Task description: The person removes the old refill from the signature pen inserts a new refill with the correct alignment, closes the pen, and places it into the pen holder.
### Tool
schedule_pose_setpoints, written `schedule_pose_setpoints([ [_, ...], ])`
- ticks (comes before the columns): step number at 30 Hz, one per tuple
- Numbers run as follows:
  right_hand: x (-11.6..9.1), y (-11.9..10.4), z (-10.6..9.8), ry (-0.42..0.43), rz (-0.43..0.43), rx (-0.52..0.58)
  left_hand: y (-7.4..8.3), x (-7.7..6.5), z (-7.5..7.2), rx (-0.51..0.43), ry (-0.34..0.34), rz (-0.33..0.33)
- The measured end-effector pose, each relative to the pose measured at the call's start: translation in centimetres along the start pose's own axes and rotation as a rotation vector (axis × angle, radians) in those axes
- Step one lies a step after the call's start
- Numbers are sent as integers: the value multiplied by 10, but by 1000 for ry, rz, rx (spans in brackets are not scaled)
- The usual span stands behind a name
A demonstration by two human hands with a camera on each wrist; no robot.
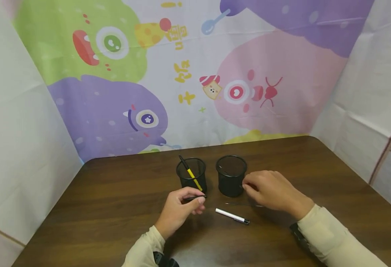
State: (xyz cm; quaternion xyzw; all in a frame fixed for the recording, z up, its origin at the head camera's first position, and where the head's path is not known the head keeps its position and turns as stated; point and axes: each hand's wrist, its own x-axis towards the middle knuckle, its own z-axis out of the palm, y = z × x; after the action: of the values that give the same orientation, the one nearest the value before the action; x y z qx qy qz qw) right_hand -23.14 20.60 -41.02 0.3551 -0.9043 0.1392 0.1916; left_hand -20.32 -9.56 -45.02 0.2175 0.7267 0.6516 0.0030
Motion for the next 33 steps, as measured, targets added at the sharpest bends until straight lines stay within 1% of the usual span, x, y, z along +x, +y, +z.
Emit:
schedule_pose_setpoints([
  [8, 8, -2, -1, 36, 0, -15, 1, 2, -5, 1, -4, 3],
  [12, 12, -3, -1, 73, 3, -11, 2, 3, -6, -7, -2, -10],
  [21, 26, -8, -5, 149, 15, -13, 0, 2, -9, 59, 22, -8],
  [25, 33, -8, -8, 184, 11, -14, -1, 2, -9, 52, 22, 3],
  [30, 41, -10, -9, 185, -8, -22, -1, 0, -5, 23, 1, -12],
  [33, 47, -12, -9, 178, 0, -24, -1, -1, -3, 16, -1, -15],
])
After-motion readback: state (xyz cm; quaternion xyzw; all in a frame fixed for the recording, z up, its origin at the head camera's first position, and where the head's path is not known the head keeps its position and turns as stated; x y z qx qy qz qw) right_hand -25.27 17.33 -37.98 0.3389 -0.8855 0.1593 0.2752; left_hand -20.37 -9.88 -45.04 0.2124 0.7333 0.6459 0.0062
